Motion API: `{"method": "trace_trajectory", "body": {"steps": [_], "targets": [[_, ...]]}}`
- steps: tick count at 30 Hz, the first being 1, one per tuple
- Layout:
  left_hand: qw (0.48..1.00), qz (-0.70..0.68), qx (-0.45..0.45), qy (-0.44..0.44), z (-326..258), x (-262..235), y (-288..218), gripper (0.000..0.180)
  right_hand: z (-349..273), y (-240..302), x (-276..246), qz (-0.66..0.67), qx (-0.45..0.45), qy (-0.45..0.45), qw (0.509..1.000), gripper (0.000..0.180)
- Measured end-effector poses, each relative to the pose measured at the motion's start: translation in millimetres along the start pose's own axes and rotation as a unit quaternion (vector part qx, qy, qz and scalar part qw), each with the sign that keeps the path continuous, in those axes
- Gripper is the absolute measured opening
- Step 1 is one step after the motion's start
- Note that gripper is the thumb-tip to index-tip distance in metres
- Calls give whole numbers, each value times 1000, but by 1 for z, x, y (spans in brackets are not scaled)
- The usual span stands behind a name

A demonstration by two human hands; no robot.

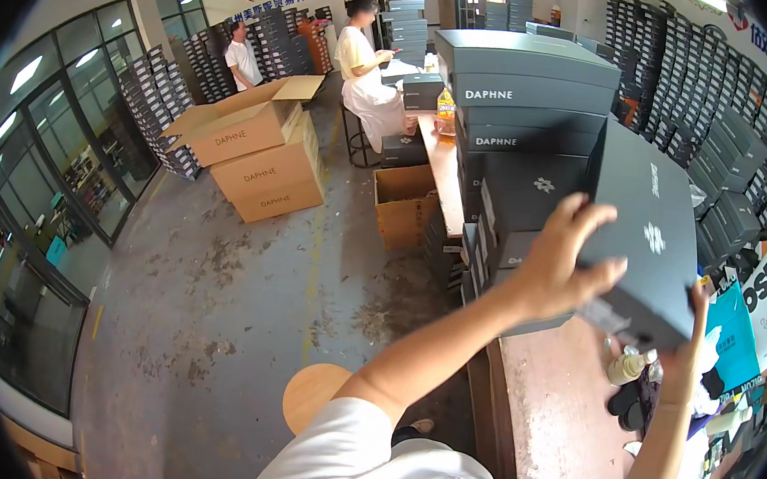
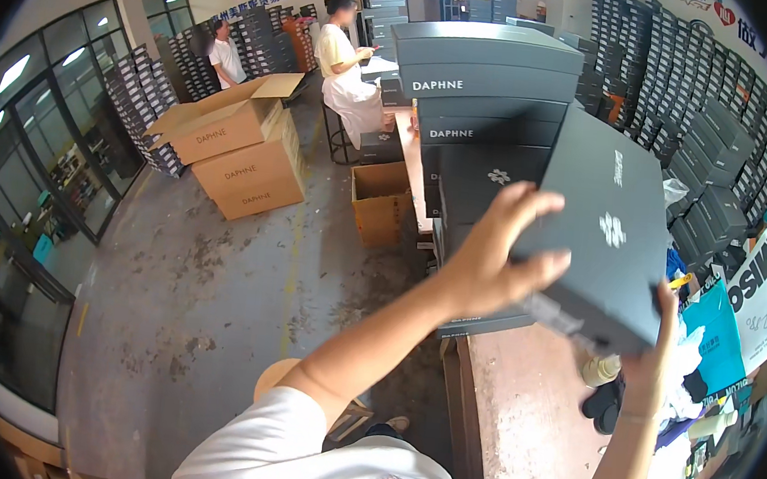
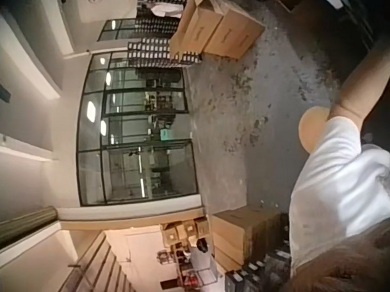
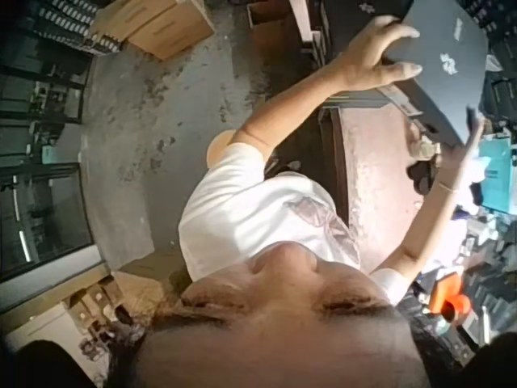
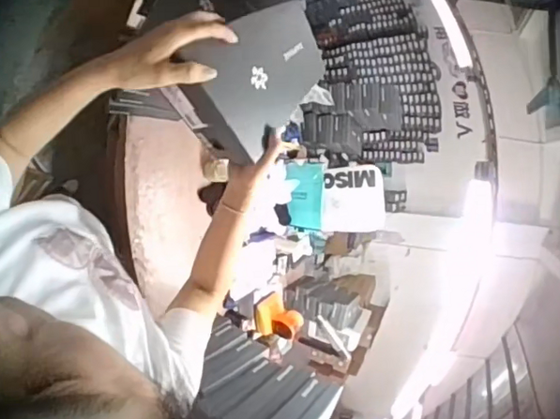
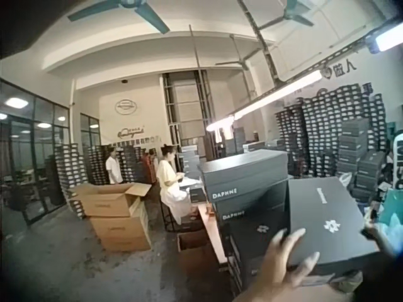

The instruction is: Packing high-heeled shoes into branded boxes with protective wrapping and inserts.

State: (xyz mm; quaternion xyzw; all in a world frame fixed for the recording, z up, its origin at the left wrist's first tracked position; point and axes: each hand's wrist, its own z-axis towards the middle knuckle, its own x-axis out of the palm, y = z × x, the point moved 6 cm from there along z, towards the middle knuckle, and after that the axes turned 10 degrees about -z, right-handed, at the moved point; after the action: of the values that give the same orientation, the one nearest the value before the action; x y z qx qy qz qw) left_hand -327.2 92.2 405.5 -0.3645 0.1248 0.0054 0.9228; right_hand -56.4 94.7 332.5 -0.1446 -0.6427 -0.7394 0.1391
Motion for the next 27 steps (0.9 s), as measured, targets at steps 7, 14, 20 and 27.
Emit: {"method": "trace_trajectory", "body": {"steps": [7, 14, 20, 27], "targets": [[957, -171, -129, 197, -205, 123, 17, 96, -226, -113, -96, -88, 18, -122, 988, 72], [686, -276, -655, 156, -365, 266, 201, 46, -350, -281, -194, -122, 388, -362, 839, 41], [486, -442, -707, 261, -304, 311, 202, 35, -378, -267, -194, 169, 313, -421, 835, 27], [466, -469, -698, 276, -316, 300, 200, 47, -349, -231, -176, 125, 246, -540, 795, 28]]}}
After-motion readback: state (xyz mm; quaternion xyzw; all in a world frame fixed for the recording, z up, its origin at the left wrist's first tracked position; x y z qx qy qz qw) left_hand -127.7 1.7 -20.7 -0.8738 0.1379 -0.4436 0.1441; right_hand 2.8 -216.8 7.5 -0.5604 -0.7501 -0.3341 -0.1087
